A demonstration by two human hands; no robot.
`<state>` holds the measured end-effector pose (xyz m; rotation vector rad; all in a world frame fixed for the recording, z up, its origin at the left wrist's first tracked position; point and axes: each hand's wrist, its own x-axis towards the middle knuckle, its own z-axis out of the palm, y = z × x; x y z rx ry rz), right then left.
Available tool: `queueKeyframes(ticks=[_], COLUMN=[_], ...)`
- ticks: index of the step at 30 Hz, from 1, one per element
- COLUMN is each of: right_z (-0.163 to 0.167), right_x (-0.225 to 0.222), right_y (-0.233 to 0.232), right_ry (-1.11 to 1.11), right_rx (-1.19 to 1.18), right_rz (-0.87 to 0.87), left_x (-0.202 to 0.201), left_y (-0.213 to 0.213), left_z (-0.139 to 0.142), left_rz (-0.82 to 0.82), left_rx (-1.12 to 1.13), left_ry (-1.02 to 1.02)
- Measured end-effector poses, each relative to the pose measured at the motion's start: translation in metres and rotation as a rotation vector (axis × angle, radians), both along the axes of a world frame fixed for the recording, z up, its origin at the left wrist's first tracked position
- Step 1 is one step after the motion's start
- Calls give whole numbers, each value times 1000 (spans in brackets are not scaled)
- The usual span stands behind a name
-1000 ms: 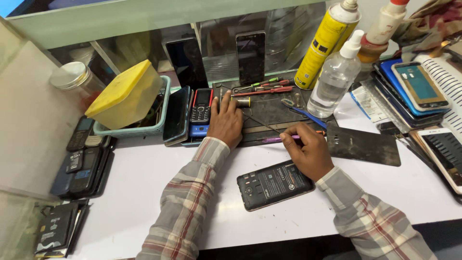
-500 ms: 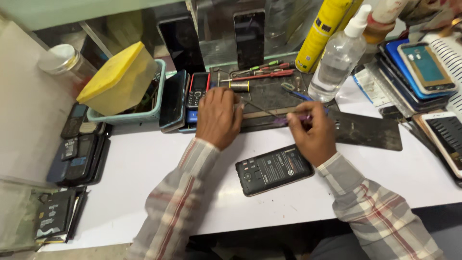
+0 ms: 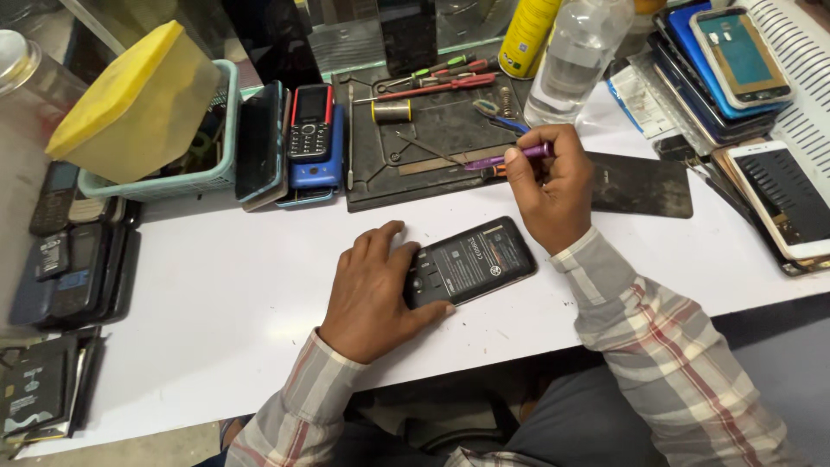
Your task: The person picks up a smartphone with a cracked screen, removes its back cover, and uses a purple pry tool to work around the rear panel. They then use a screwdriver to unscrew components and handle the phone's internal parts, turning the device over repeatedly while working on it.
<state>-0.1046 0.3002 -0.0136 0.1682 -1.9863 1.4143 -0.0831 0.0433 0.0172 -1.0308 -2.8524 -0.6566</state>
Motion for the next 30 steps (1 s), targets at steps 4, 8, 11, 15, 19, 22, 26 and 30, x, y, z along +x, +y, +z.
queueKeyframes(ticks=[4, 8, 11, 15, 19, 22, 26, 30], right_z=[0, 1, 2, 2, 0, -1, -1, 3], right_x=[1, 1, 0, 0, -1, -1, 1, 1], right_y=[2, 3, 5, 10, 10, 9, 4, 0], right_ry=[10, 23, 67, 78, -11, -12, -50, -129], right_rx=[-44, -26, -68, -88, -43, 33, 122, 244], right_rz=[71, 121, 156, 133, 58, 31, 56, 94], left_x=[1, 10, 19, 27, 27, 17, 12, 9], left_y=[2, 3, 6, 4, -4, -19, -42, -60], left_z=[3, 12, 14, 8, -7, -15, -21, -22], left_rz=[15, 52, 106, 24, 207, 267, 366, 368], left_rx=[-10, 46, 102, 454, 672, 899, 969, 1088], left_ry=[-18, -79, -215, -234, -524, -668, -749, -801])
